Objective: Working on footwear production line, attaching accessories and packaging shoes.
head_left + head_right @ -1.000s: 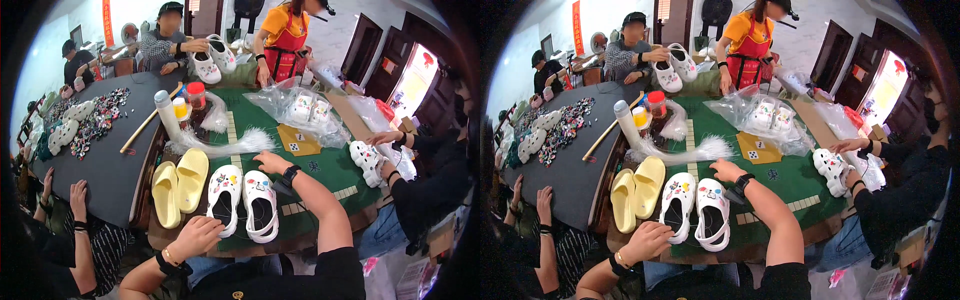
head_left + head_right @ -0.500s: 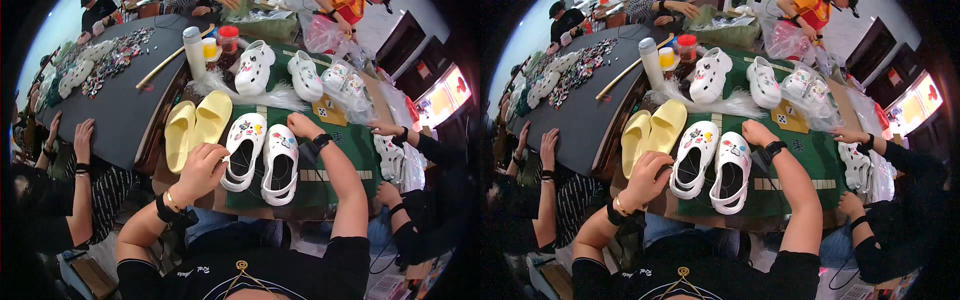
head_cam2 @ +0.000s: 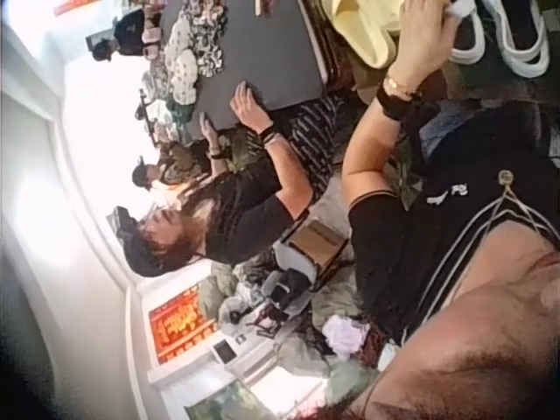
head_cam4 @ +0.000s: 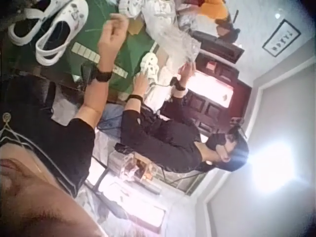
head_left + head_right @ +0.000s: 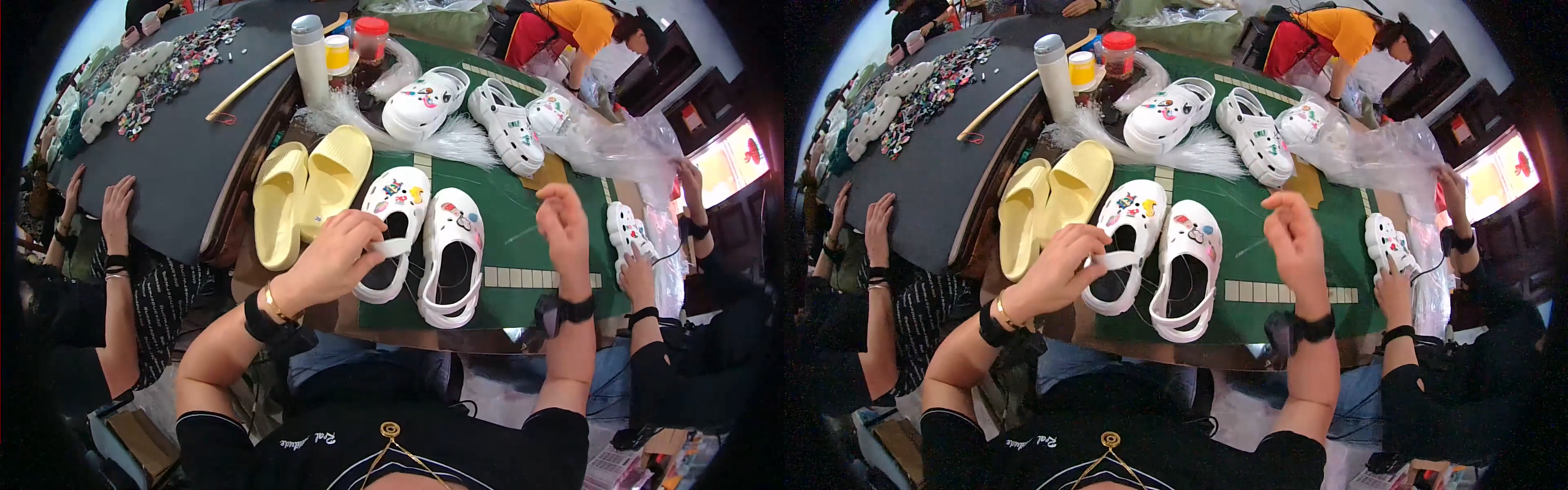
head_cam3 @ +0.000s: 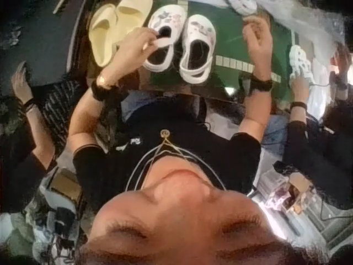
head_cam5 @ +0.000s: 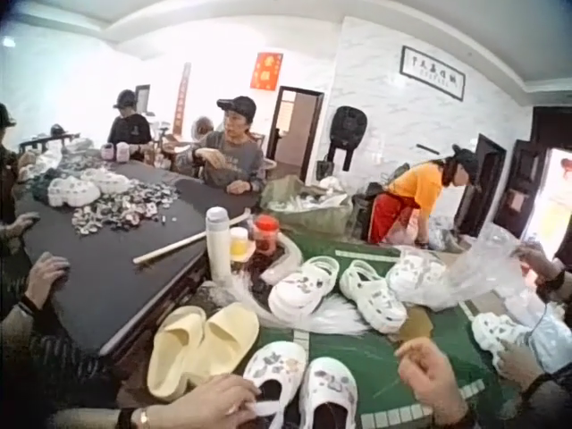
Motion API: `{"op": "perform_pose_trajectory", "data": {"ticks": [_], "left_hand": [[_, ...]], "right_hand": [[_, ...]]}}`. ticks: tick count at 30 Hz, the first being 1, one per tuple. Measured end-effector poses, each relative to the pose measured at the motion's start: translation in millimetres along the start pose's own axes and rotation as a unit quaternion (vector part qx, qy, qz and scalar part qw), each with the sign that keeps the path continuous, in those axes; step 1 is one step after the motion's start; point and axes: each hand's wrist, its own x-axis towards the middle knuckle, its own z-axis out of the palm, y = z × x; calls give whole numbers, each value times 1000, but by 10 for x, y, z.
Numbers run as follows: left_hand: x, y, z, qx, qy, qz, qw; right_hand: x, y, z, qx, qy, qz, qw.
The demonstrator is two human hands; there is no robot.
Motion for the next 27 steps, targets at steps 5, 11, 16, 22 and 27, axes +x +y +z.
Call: {"op": "perform_pose_trajectory", "data": {"ticks": [5, 11, 16, 22, 27], "left_hand": [[96, -64, 112, 118, 96, 8, 988], [161, -69, 171, 127, 92, 30, 987], [133, -99, 178, 130, 69, -5, 989], [77, -48, 151, 163, 42, -11, 986], [-60, 95, 51, 60, 120, -13, 991]], "right_hand": [[-527, -367, 272, -207, -197, 52, 957], [-822, 120, 484, -285, -231, -85, 926], [-576, 131, 515, -188, -107, 96, 972], [-597, 8, 475, -81, -97, 111, 986], [-710, -206, 358, -45, 0, 132, 990]]}}
